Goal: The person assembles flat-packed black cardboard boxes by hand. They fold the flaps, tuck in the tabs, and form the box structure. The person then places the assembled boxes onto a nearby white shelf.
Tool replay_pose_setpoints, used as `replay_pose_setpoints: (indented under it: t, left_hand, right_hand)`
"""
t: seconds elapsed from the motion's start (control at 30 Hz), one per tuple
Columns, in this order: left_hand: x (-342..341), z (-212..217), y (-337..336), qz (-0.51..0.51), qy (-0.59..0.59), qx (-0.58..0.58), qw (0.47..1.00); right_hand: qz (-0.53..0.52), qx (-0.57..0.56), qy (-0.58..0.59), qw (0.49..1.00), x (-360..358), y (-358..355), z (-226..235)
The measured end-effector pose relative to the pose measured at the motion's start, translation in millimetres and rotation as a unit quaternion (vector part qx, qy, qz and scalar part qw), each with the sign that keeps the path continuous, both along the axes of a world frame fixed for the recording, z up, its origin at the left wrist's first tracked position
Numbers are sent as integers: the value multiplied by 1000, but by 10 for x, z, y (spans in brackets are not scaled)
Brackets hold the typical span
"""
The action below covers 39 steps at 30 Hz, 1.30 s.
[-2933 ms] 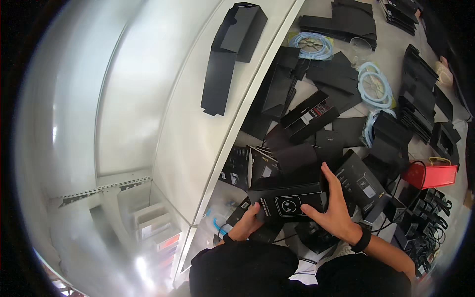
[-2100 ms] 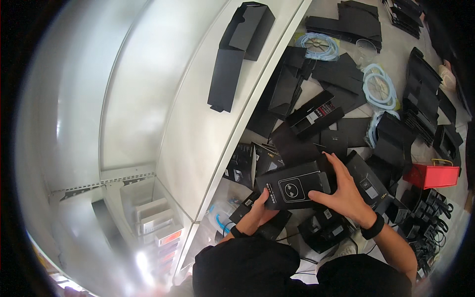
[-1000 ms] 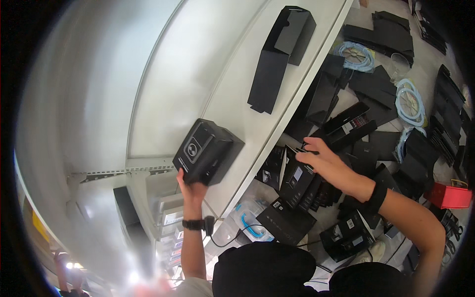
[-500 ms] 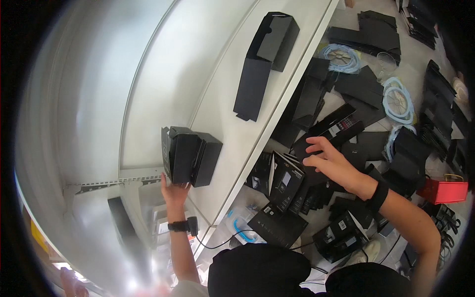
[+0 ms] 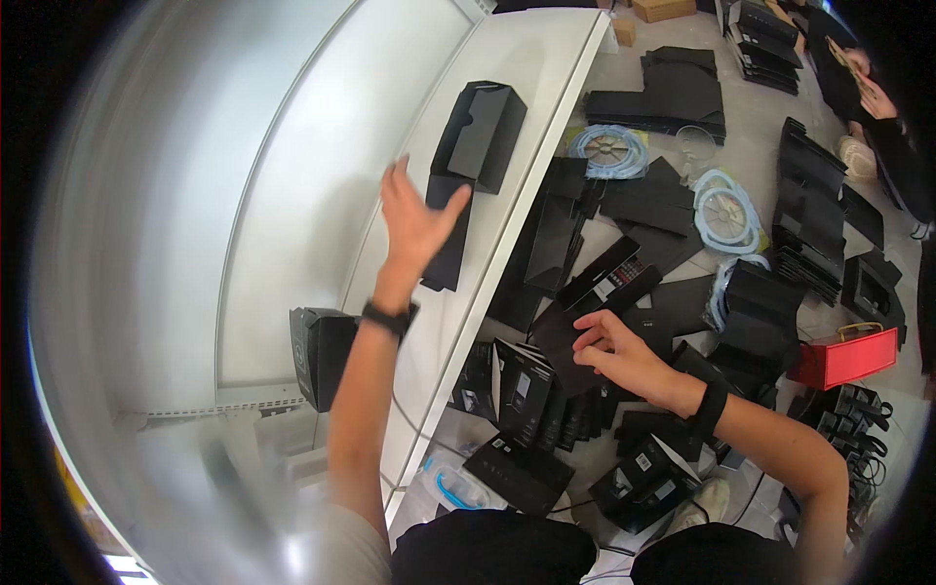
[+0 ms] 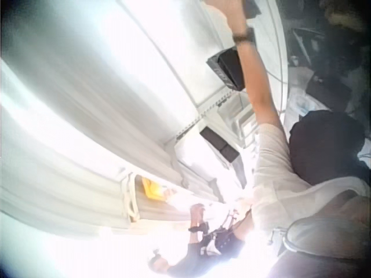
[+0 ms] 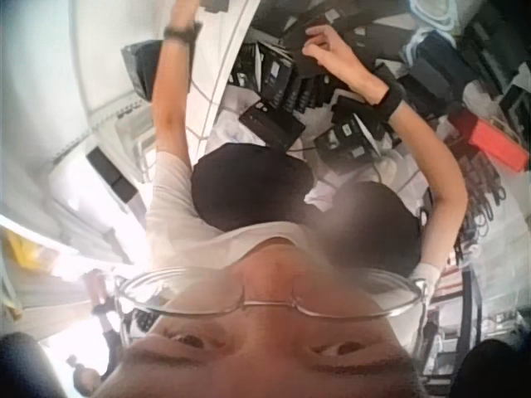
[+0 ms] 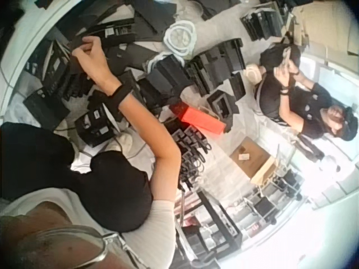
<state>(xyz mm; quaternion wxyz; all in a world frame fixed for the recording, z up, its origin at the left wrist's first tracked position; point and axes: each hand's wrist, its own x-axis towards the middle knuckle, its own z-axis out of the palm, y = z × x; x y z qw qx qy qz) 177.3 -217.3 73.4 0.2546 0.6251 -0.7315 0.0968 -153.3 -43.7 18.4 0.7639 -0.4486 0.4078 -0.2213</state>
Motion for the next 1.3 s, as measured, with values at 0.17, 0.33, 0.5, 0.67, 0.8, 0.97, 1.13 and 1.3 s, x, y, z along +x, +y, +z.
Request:
replay_pose_setpoints:
  t: [0.17, 0.33, 0.5, 0.67, 0.8, 0.97, 1.13, 1.3]
  left_hand:
    - [-141, -209, -756, 4, 95, 180, 979]
    - [-131, -163, -838, 32, 66, 262, 962]
    - [-195, -44, -781, 11, 22, 232, 972]
    - [-244, 539, 122, -126, 17, 131, 983]
    - [-657, 973, 1108, -252, -22, 243, 937]
    - [-1130, 851, 1733, -336, -15, 331, 882]
    - [-1517, 518, 1953, -407, 0, 375, 833]
    - [-1874, 36, 2117, -434, -18, 387, 814]
  right_hand:
    - [-31, -22, -17, 999, -136, 71, -71]
    - [-45, -53, -13, 997, -254, 58, -153]
    - [-52, -22, -29, 998, -232, -9, -172]
    - [-65, -55, -34, 996, -298, -37, -212]
    - [-165, -57, -57, 983, -651, -106, 42]
    - [-118, 4, -135, 984, -993, 211, 269]
    - [-130, 9, -22, 991, -1385, 819, 292]
    - [-292, 144, -93, 941, -1576, 1105, 150]
